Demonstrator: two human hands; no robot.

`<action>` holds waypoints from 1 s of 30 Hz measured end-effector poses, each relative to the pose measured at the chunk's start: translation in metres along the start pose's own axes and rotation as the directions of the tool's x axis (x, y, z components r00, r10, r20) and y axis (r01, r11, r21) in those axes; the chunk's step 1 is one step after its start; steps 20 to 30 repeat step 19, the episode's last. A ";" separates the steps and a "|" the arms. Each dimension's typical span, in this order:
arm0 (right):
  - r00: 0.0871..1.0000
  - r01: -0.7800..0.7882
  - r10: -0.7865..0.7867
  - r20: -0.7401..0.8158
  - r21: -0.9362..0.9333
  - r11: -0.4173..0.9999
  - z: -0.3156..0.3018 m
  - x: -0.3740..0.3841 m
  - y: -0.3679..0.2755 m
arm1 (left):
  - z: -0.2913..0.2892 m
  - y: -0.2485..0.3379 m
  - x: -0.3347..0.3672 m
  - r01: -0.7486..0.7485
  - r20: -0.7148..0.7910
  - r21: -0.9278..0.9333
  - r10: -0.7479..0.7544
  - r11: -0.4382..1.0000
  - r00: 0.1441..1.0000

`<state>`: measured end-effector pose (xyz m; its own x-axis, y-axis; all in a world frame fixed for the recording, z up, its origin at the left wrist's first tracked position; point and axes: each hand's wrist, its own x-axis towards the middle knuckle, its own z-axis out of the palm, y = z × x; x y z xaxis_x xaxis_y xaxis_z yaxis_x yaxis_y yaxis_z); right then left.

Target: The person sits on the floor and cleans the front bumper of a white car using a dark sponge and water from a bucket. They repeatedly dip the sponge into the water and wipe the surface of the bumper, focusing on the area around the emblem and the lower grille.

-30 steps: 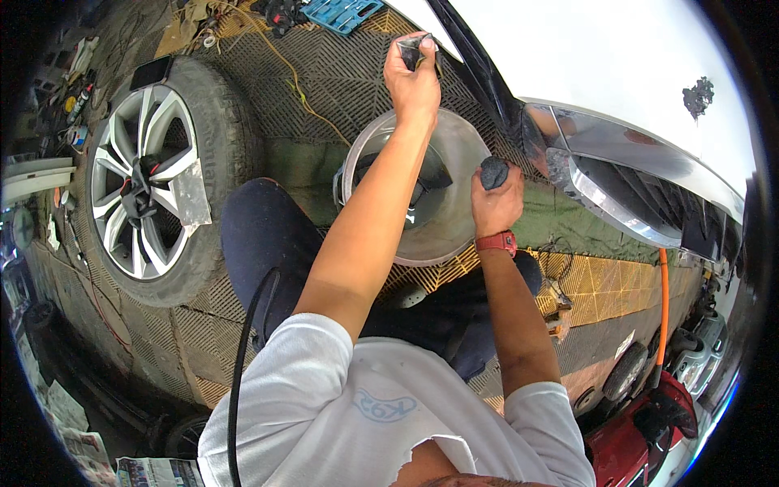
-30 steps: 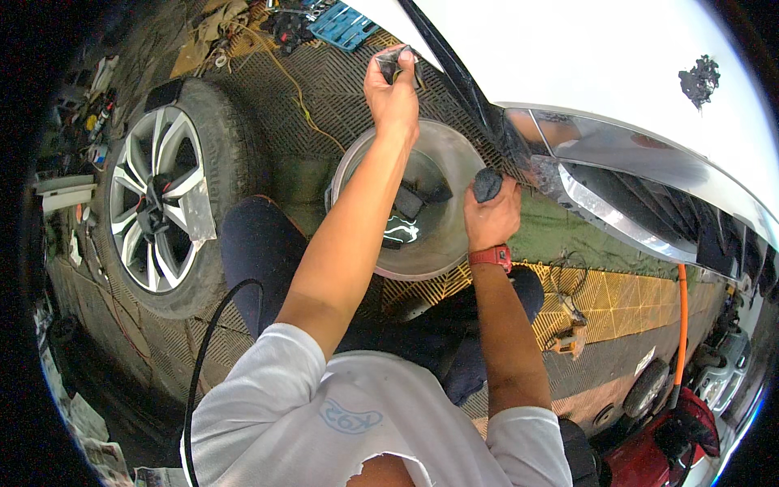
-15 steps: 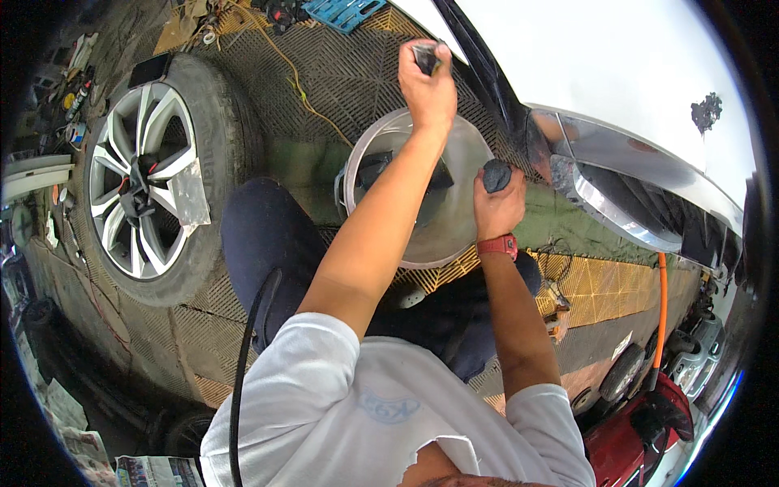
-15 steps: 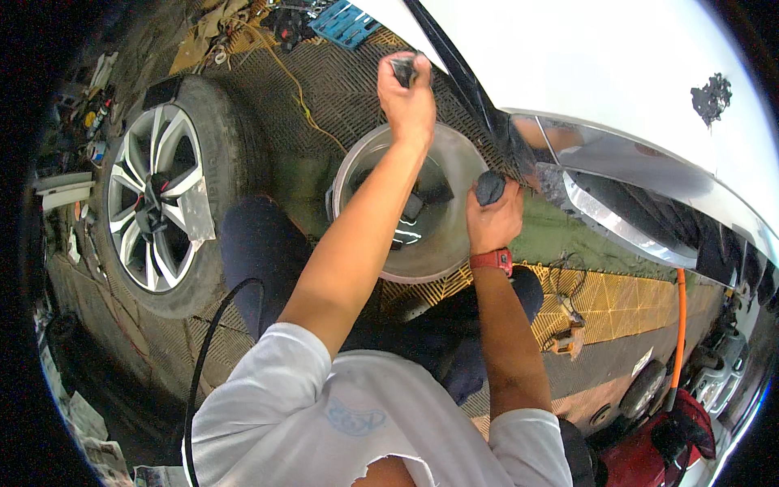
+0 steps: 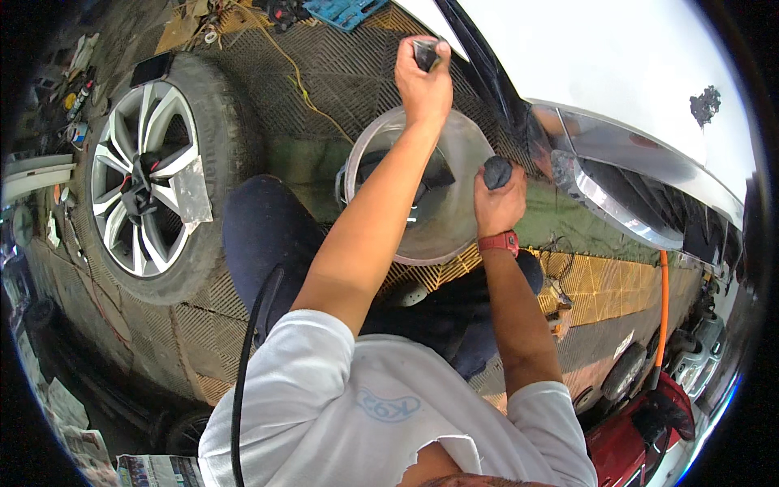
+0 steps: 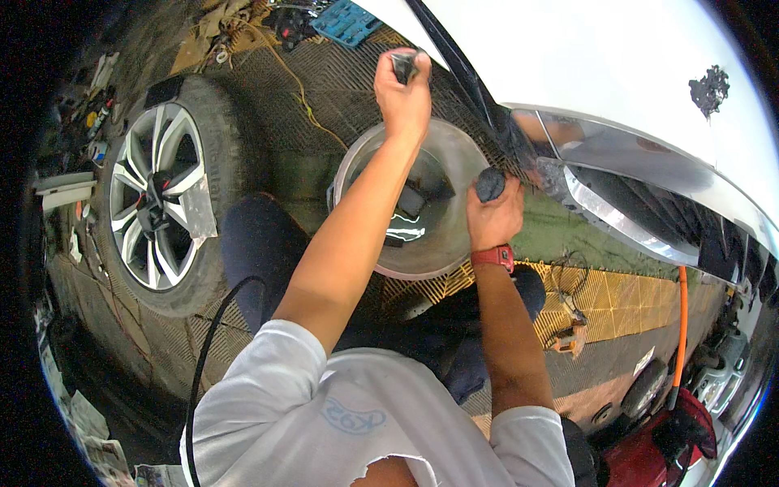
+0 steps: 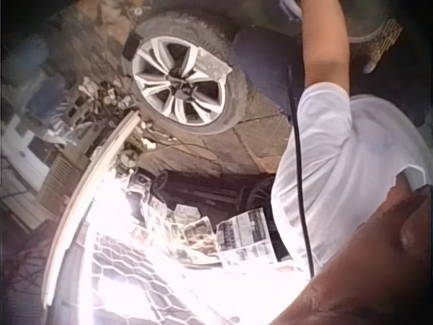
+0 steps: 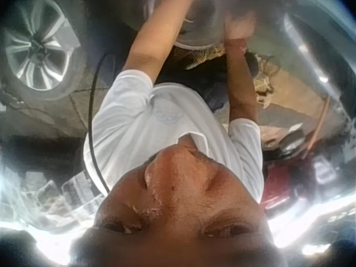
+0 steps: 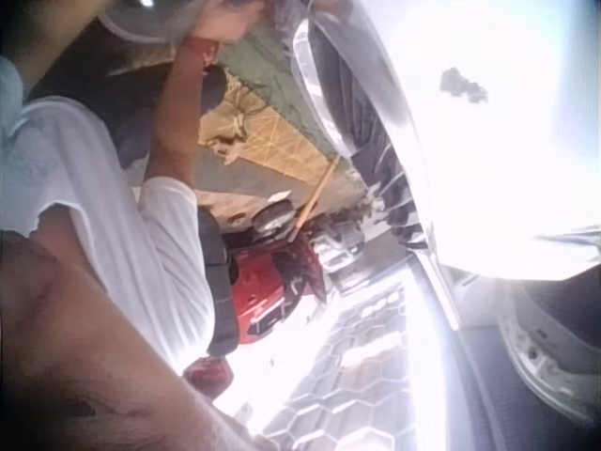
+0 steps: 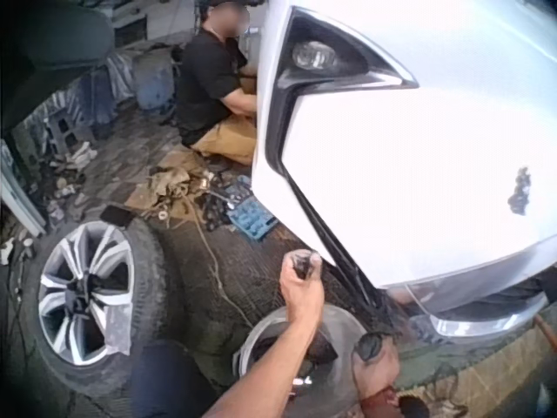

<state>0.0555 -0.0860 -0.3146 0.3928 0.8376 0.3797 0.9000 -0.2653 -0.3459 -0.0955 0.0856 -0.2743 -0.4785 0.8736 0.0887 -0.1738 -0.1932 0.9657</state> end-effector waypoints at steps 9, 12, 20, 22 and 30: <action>1.000 -0.014 0.014 -0.009 -0.011 1.000 0.000 0.001 -0.006 | 0.008 -0.010 0.015 0.060 -0.010 -0.239 -0.064 0.969 0.998; 0.999 -0.033 0.033 0.011 -0.026 0.999 0.000 0.000 -0.003 | 0.008 -0.004 -0.002 -0.004 -0.029 -0.067 0.002 0.998 1.000; 0.999 -0.023 0.022 0.026 0.032 0.999 0.001 -0.001 0.000 | 0.011 -0.005 0.012 0.079 -0.025 -0.211 -0.086 0.974 0.996; 0.999 -0.023 0.022 0.026 0.032 0.999 0.001 -0.001 0.000 | 0.011 -0.005 0.012 0.079 -0.025 -0.211 -0.086 0.974 0.996; 0.999 -0.023 0.022 0.026 0.032 0.999 0.001 -0.001 0.000 | 0.011 -0.005 0.012 0.079 -0.025 -0.211 -0.086 0.974 0.996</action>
